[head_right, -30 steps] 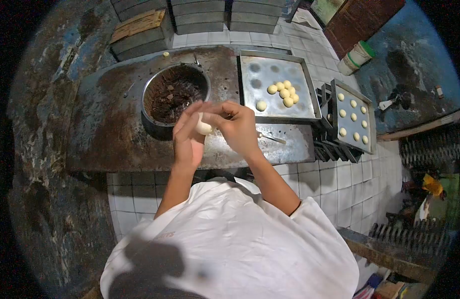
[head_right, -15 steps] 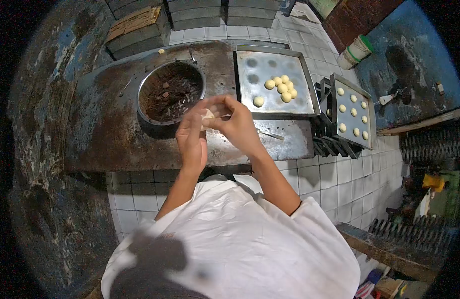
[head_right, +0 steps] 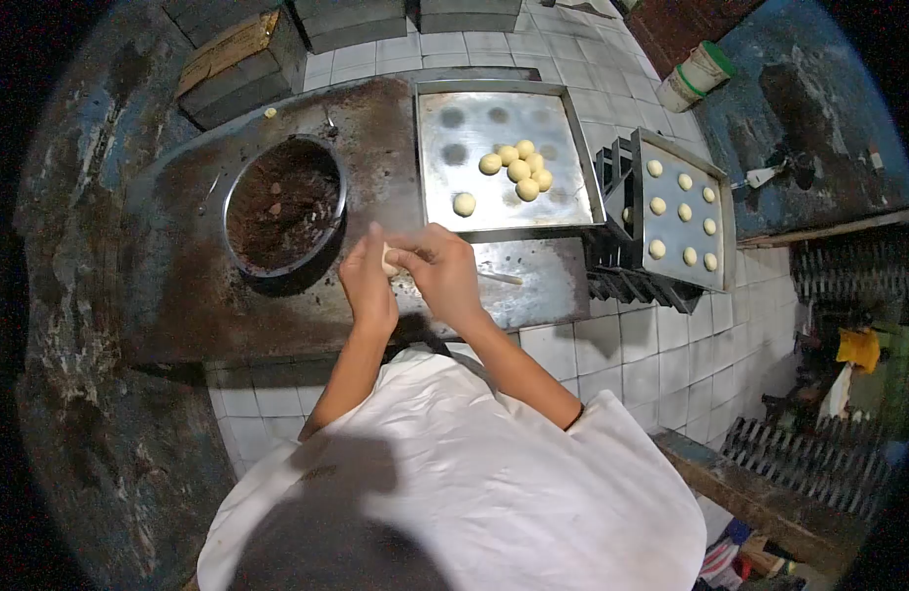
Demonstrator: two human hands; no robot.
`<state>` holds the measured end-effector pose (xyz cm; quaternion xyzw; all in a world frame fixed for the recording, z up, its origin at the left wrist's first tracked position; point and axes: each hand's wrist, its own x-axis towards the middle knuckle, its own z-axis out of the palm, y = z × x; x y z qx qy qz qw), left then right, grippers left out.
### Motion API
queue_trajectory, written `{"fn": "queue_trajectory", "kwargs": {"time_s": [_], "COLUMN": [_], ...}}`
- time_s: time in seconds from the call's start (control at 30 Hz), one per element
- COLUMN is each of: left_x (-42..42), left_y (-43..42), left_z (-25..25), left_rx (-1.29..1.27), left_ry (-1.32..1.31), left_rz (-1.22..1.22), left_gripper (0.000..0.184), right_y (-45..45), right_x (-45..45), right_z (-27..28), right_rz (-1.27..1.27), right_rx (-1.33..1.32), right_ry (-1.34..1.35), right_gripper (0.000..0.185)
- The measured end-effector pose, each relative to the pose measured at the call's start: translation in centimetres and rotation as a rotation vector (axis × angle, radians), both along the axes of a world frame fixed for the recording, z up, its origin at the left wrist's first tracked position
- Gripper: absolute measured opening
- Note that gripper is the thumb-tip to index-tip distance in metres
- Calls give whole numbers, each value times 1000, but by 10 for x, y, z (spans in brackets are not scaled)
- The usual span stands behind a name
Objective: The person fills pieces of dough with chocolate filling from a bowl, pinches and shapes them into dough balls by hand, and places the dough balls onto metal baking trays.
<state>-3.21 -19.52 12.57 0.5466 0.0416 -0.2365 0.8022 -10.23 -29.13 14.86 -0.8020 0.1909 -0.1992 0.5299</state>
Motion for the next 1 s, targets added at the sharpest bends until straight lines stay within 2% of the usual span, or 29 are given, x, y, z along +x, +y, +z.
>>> {"fn": "queue_trajectory", "kwargs": {"time_s": [0.07, 0.1, 0.13, 0.17, 0.2, 0.23, 0.27, 0.3, 0.37, 0.4, 0.43, 0.47, 0.5, 0.53, 0.57, 0.63, 0.7, 0.73, 0.77, 0.83, 0.87, 0.9, 0.97, 1.0], "left_x": [-7, -10, -13, -13, -12, -10, -9, -8, -10, -11, -13, -12, -14, -28, -44, -65, -94, -105, -114, -136, -146, -153, -157, -154], "left_y": [-19, -26, -32, -38, -46, -52, -57, -58, -52, -42, -29, -5, 25, 56, 82, 107, 144, 150, 152, 162, 164, 163, 157, 152], "left_z": [-7, -9, -10, -13, -20, -32, -45, -54, -53, -53, -55, -73, -102, -129, -145, -125, -134, -123, -113, -112, -112, -112, -111, -112], "left_rx": [119, 124, 120, 117, 127, 193, 264, 343, 406, 372, 330, 457, 580, 337, 93, 638, 684, 699, 710, 747, 776, 779, 766, 762], "left_ry": [-150, -144, -246, -348, -344, -455, -561, -658, -638, -478, -322, -258, -194, -149, -103, -67, -116, -129, -144, -92, -39, -41, -3, -14], "left_rz": [-31, -18, -117, -214, -200, -273, -345, -417, -344, -242, -141, -97, -51, 127, 297, 320, 391, 458, 529, 608, 674, 676, 648, 649], "left_gripper": [38, 38, 38, 37, 37, 34, 32, 33, 37, 39, 40, 39, 37, 36, 35, 34, 34, 33, 31, 30, 30, 30, 30, 30], "right_y": [-23, -34, -51, -65, -77, -88, -99, -112, -143, -167, -185, -204, -224, -236, -250, -272, -257, -259, -259, -258, -260, -267, -274, -270], "right_x": [-3, -3, -5, -9, -13, -16, -19, -18, -3, 15, 34, 59, 79, 104, 130, 167, 150, 156, 162, 183, 193, 209, 237, 234], "right_z": [-10, -17, -25, -37, -50, -58, -64, -68, -79, -87, -85, -83, -102, -117, -137, -240, -280, -304, -299, -225, -235, -249, -278, -299], "right_rz": [-55, -115, 4, 19, 173, 328, 369, 393, 605, 668, 653, 601, 502, 391, 302, 132, 268, 250, 223, 234, 51, -22, -35, 41], "right_rx": [52, 102, 182, 188, 525, 861, 1016, 1030, 1018, 786, 745, 283, 34, -175, -338, -699, -1062, -926, -904, -817, -802, -878, -798, -868], "right_ry": [-9, -28, 90, 95, 214, 336, 422, 441, 495, 563, 492, 505, 370, 242, 266, 3, 409, 297, 383, 591, 350, 155, 37, 201], "right_gripper": [40, 40, 36, 36, 34, 32, 35, 35, 41, 44, 45, 47, 47, 45, 56, 68, 70, 62, 52, 44, 40, 41, 52, 56]}}
